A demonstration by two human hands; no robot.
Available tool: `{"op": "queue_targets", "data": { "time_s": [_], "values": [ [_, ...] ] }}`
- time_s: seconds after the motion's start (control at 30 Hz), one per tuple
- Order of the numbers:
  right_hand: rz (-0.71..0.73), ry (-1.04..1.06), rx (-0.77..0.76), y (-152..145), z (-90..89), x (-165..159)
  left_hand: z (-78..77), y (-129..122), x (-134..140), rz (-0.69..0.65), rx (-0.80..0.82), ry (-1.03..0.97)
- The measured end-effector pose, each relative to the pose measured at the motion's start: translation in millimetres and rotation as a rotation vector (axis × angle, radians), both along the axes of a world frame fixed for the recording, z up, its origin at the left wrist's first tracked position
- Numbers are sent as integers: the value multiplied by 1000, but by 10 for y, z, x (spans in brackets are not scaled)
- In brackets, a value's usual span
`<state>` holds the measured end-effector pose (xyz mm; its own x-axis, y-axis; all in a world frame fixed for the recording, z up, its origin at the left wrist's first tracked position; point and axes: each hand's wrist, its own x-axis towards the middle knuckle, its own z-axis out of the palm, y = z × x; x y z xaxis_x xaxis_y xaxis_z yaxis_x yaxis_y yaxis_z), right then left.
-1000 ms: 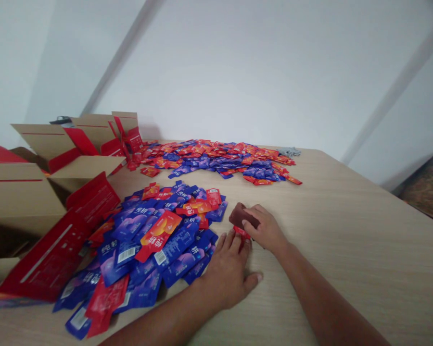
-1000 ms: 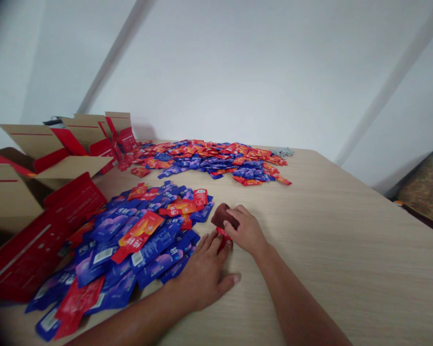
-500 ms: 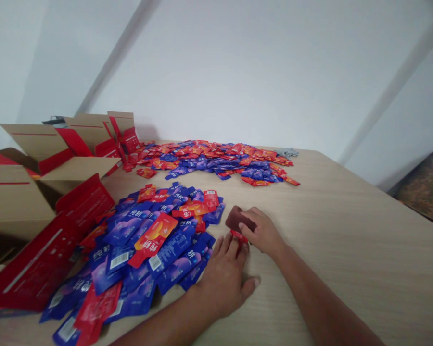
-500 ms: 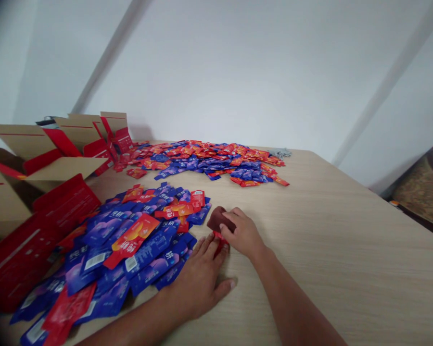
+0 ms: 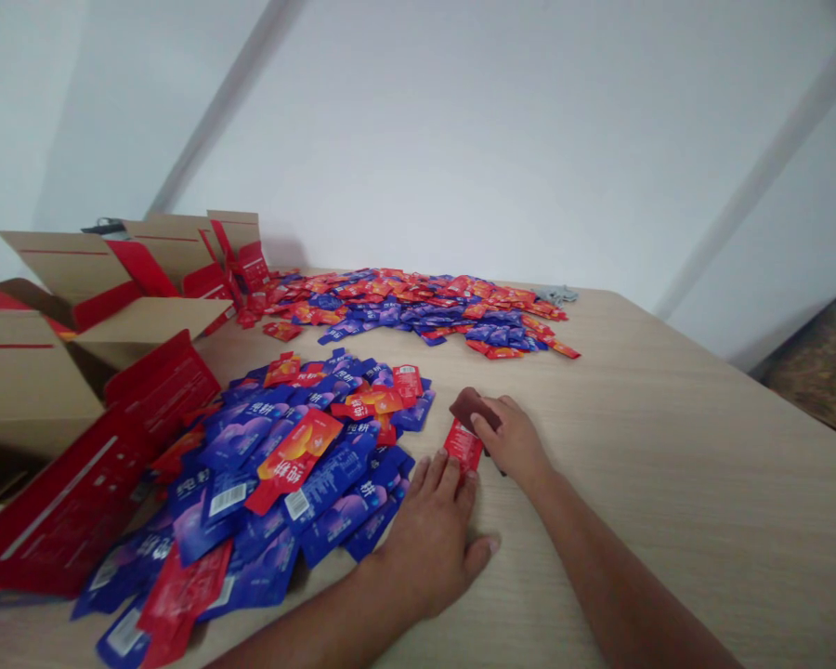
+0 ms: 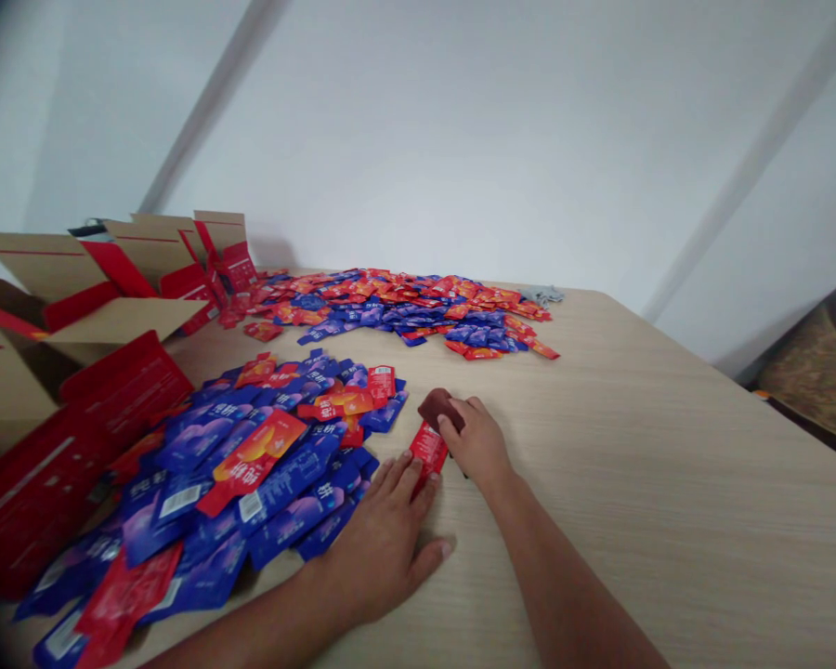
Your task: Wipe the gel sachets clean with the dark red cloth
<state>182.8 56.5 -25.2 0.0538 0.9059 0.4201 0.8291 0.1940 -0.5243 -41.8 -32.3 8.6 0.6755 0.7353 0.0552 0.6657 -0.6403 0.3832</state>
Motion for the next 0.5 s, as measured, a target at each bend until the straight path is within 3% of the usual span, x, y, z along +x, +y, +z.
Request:
{"op": "queue_targets", "data": {
  "time_s": [0.2, 0.37, 0.5],
  "values": [
    [10, 25, 20, -2, -8, -23, -104, 12, -62, -5, -20, -33],
    [0, 57, 56, 12, -11, -36, -107, 34, -89, -21, -31, -27],
    [72, 112, 78, -35, 38, -80, -98, 22, -85, -15, -21, -22]
  ]
}}
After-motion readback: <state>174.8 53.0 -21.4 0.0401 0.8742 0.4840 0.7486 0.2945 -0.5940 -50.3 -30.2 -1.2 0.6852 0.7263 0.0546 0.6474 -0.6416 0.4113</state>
